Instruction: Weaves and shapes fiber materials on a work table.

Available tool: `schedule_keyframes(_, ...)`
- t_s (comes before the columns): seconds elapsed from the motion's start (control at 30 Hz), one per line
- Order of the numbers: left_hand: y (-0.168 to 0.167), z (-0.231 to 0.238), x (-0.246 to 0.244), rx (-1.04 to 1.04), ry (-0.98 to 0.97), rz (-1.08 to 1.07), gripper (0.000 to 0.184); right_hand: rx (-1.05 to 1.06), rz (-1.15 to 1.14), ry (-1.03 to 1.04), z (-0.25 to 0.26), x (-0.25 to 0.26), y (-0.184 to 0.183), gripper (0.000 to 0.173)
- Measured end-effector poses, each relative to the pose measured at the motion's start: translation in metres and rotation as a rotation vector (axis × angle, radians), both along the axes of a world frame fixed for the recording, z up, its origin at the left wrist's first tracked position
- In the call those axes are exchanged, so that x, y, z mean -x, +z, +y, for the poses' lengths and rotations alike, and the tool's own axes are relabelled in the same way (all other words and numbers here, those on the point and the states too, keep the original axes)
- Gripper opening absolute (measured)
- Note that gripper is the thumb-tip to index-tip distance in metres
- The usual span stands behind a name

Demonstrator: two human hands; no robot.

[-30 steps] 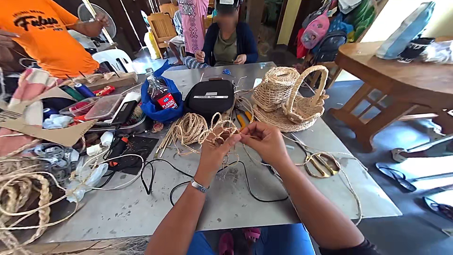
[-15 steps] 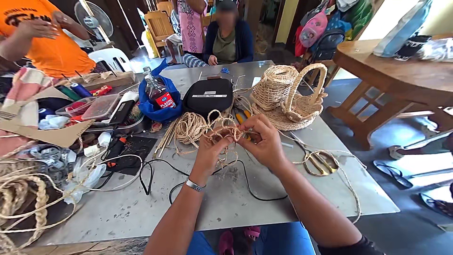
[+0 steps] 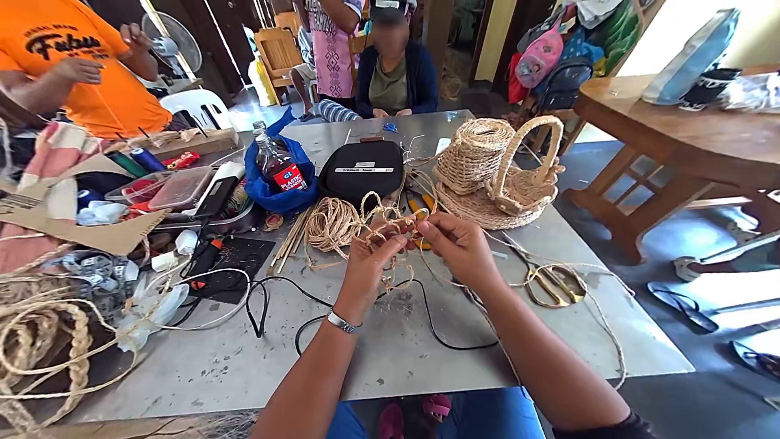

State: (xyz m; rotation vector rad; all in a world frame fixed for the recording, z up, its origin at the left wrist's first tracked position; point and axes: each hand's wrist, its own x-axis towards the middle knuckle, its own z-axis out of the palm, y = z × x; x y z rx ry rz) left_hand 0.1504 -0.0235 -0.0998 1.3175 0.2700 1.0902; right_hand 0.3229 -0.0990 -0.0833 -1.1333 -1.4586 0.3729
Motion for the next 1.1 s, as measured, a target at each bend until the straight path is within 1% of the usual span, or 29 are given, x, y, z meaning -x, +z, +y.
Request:
schedule_keyframes(0.1,0.0,-0.003,-0.004,-0.011,0.033,-0.019,0.021,-0.065,-0.072,-0.015,0.002,0.003,-0.003,0.018)
schedule_keyframes(0.2,-0.002,-0.006,-0.008,-0.003,0.09,-0.045,0.016,-0.096,-0.097,0.012,0.004,0.006,-0.007,0.02)
schedule_keyframes(0.27,-0.001,-0.006,-0.008,-0.014,0.098,-0.042,0.013,-0.068,-0.076,0.012,0.003,0.007,-0.007,0.023)
schedule_keyframes(0.37,-0.001,-0.006,-0.007,-0.014,0.087,-0.026,0.013,-0.042,-0.024,-0.081,0.002,0.006,-0.006,0.025)
schedule_keyframes(0.47,-0.002,-0.008,-0.009,0.064,0.058,-0.039,0.014,-0.059,-0.034,-0.14,0.003,0.006,-0.006,0.024)
schedule_keyframes(0.57,0.002,-0.009,-0.007,0.158,0.051,-0.052,0.012,-0.075,-0.063,-0.105,0.004,0.006,-0.006,0.023)
schedule_keyframes(0.67,0.003,-0.008,-0.006,0.19,0.022,-0.081,0.013,-0.126,-0.078,-0.07,0.007,0.008,-0.006,0.022)
schedule_keyframes(0.77,0.002,-0.01,-0.008,0.141,0.004,-0.089,0.018,-0.132,-0.103,-0.079,0.003,0.01,-0.005,0.023)
schedule_keyframes(0.87,0.002,-0.015,-0.01,0.055,0.018,-0.057,0.024,-0.129,-0.208,-0.144,-0.002,0.014,-0.007,0.029)
schedule_keyframes(0.97,0.009,-0.021,-0.011,0.034,0.05,-0.033,0.021,-0.172,-0.31,-0.187,-0.001,0.02,-0.005,0.032)
schedule_keyframes(1.1,0.009,-0.02,-0.012,0.021,0.091,-0.04,0.019,-0.2,-0.313,-0.171,0.0,0.021,-0.007,0.033)
